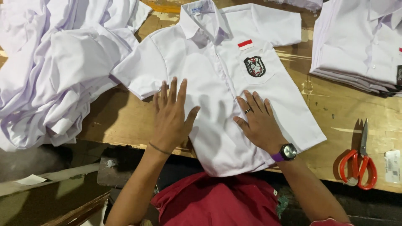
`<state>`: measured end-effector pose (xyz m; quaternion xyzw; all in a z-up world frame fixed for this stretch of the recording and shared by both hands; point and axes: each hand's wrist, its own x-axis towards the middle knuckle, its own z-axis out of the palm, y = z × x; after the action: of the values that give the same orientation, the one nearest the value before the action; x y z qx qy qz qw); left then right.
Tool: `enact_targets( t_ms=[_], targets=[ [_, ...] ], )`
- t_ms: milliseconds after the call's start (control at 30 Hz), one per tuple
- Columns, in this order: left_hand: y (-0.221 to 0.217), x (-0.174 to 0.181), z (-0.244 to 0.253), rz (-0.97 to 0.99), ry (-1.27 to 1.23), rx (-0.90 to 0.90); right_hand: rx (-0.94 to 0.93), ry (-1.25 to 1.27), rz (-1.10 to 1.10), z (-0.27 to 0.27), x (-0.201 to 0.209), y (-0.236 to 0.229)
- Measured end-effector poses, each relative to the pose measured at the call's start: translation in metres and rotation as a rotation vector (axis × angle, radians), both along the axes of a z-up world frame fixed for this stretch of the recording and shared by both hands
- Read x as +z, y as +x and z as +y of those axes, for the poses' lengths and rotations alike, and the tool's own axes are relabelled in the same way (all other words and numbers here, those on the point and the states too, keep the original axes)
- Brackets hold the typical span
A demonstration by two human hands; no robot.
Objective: Folding white school shirts into neat rectangles on a wooden work table.
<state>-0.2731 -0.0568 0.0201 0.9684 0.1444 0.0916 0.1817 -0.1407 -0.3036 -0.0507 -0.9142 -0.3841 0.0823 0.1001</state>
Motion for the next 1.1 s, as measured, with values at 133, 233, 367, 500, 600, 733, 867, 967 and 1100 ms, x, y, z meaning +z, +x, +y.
enact_targets(
  t_ms=[133,233,367,500,600,733,867,967,1100],
  targets=[
    [0.078,0.000,0.018,-0.097,0.073,-0.032,-0.016,-0.044,-0.077,-0.007,0.015,-0.034],
    [0.150,-0.012,0.034,-0.249,0.094,-0.075,0.040,0.058,-0.195,-0.018,0.014,-0.061],
    [0.236,-0.048,0.052,-0.329,0.354,-0.057,-0.030,0.042,-0.144,-0.027,0.001,-0.075],
    [0.284,-0.070,0.062,-0.073,0.494,-0.123,-0.071,0.082,-0.141,-0.028,-0.002,-0.077],
    [0.310,-0.102,0.078,-0.148,0.402,-0.114,-0.083,0.063,-0.098,-0.028,0.002,-0.075],
    [0.319,-0.097,0.083,-0.198,0.282,-0.103,-0.070,0.039,-0.096,-0.029,0.003,-0.068],
    [0.331,-0.095,0.094,-0.139,0.246,-0.085,-0.053,0.032,-0.119,-0.027,0.002,-0.046],
    [0.350,-0.101,0.111,-0.202,0.324,-0.094,-0.045,0.035,-0.124,-0.024,0.004,-0.022],
    [0.376,-0.115,0.137,-0.304,0.456,-0.054,0.032,0.027,-0.078,-0.024,0.003,0.016]
  ],
)
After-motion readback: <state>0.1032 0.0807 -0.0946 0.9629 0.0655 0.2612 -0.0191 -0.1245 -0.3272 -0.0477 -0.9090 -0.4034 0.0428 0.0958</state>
